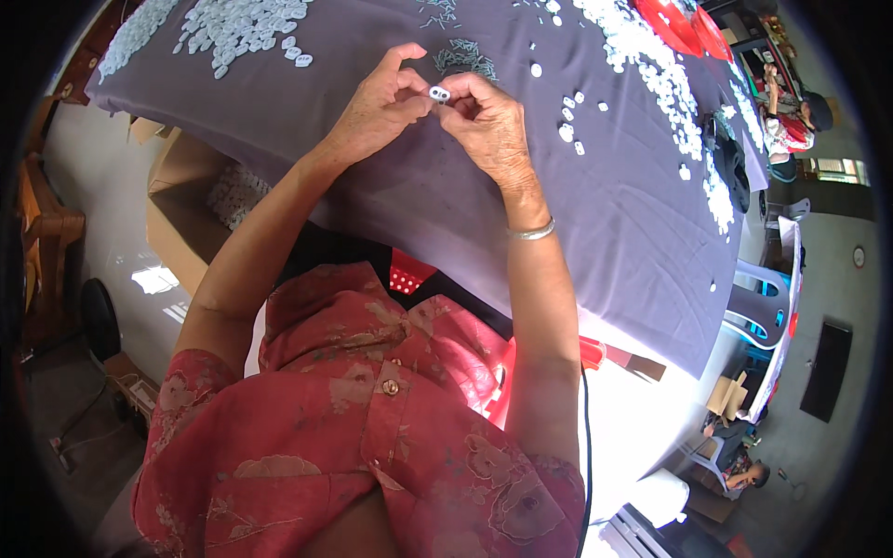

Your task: The person assembles plastic pieces by picking them up from the table, joining them together by hand, and placing the assembled pieces back onto the table.

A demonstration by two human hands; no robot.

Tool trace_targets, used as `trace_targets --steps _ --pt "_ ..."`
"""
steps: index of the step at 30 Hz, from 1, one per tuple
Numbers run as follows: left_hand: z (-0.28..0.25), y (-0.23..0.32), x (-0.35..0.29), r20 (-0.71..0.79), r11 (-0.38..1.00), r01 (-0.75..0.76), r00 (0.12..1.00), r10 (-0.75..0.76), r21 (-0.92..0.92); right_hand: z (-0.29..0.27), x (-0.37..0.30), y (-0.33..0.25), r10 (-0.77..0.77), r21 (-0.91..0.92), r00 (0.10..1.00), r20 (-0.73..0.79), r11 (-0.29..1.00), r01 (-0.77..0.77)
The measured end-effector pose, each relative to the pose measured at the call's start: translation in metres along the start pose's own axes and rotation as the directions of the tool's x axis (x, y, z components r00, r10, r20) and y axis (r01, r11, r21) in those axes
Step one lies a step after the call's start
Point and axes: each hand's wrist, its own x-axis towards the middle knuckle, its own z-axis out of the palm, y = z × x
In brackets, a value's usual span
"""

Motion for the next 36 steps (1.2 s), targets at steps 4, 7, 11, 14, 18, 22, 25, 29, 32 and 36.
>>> trace_targets --steps 4,7,11,14,18,22,25,29,32,36 --pt "-0.004 0.001 0.000 0.042 0.997 0.053 0.998 -0.050 -0.056 -0.001 -0.002 -0.007 -0.003 -0.065 0.999 0.038 0.998 0.006" --pt "-0.007 -0.001 0.002 0.082 0.992 0.050 0.996 -0.041 -0.115 0.003 -0.003 -0.014 -0.068 -0.187 0.998 0.001 0.980 0.067" --pt "-0.011 -0.001 0.001 0.154 0.992 0.044 0.988 -0.025 -0.120 0.001 -0.006 -0.014 -0.104 -0.225 0.995 -0.009 0.969 0.099" --pt "-0.009 0.006 -0.002 0.155 0.989 0.044 0.988 -0.021 -0.142 0.002 -0.006 -0.012 -0.122 -0.230 0.992 0.001 0.966 0.119" --pt "-0.010 0.006 -0.001 0.155 0.976 0.085 0.986 -0.054 -0.200 0.004 -0.006 -0.019 -0.176 -0.286 0.984 -0.011 0.944 0.166" --pt "-0.008 -0.001 0.001 0.159 0.983 0.058 0.987 -0.030 -0.172 0.006 -0.006 -0.018 -0.210 -0.267 0.978 -0.002 0.942 0.202" --pt "-0.007 -0.004 0.001 0.129 0.981 0.011 0.992 0.014 -0.191 0.008 -0.007 -0.017 -0.232 -0.306 0.973 -0.001 0.926 0.221" --pt "-0.008 -0.001 -0.001 0.128 0.984 0.016 0.992 0.007 -0.178 0.008 -0.007 -0.025 -0.269 -0.417 0.962 0.043 0.870 0.262" --pt "-0.008 0.000 -0.001 0.142 0.988 0.000 0.990 0.022 -0.155 0.005 -0.006 -0.019 -0.321 -0.489 0.940 0.113 0.806 0.334" --pt "-0.008 -0.002 -0.001 0.182 0.988 -0.025 0.982 0.053 -0.150 0.002 -0.007 -0.019 -0.356 -0.564 0.908 0.221 0.713 0.417"
